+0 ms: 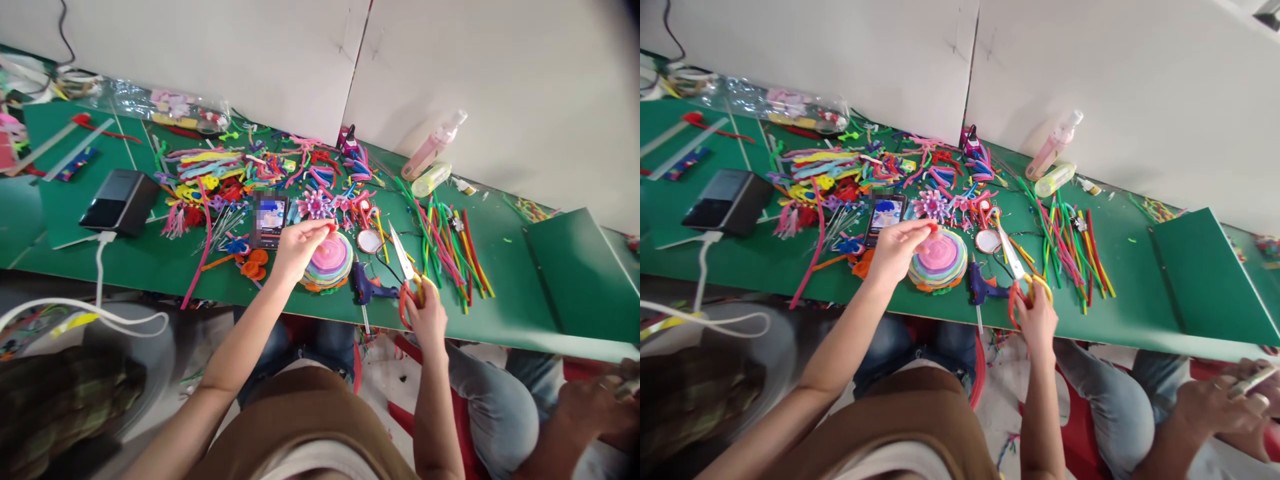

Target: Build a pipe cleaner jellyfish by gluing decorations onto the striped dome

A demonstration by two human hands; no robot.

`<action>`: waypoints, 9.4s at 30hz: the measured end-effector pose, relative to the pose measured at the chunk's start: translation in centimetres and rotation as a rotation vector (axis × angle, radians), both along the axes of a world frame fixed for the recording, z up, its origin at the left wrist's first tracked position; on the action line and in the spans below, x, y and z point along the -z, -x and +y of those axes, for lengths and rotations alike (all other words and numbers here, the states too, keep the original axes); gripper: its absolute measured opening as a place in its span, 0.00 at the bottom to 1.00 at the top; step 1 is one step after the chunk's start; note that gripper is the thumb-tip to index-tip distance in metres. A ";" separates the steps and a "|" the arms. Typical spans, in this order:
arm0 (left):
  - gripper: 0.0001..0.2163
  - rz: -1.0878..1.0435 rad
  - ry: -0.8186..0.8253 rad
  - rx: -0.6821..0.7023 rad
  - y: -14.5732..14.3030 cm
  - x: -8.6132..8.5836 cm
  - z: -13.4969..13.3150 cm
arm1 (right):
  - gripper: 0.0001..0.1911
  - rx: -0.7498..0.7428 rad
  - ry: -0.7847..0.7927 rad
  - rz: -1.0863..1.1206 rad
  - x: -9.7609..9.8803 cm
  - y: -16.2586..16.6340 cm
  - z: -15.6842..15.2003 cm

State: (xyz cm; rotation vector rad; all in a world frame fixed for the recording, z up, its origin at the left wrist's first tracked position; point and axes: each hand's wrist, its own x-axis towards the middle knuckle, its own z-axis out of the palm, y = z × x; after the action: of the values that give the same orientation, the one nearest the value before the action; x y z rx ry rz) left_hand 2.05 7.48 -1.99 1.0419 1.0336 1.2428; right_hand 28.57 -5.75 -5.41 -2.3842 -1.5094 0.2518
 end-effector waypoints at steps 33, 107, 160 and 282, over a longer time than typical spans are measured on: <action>0.12 0.189 0.061 0.184 3.2 3.9 -13.3 | 0.10 -0.989 -0.651 0.538 2.9 12.1 -0.7; 0.21 -0.520 0.028 -0.151 -2.7 8.3 -8.8 | 0.11 -0.753 -0.599 0.106 1.0 6.4 0.2; 0.17 -0.701 0.004 -0.111 -2.2 8.4 -8.9 | 0.08 -0.737 -0.127 0.165 4.6 8.5 1.0; 0.16 -0.769 0.192 -0.008 -4.0 8.6 -10.2 | 0.29 -0.598 0.087 -0.275 0.6 -1.4 1.7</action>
State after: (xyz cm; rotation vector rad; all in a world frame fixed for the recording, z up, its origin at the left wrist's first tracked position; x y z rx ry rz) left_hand 6.01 -2.76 -10.58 0.3434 0.5356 1.3564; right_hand 29.97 -4.08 -5.97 -2.0260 -2.3645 0.1190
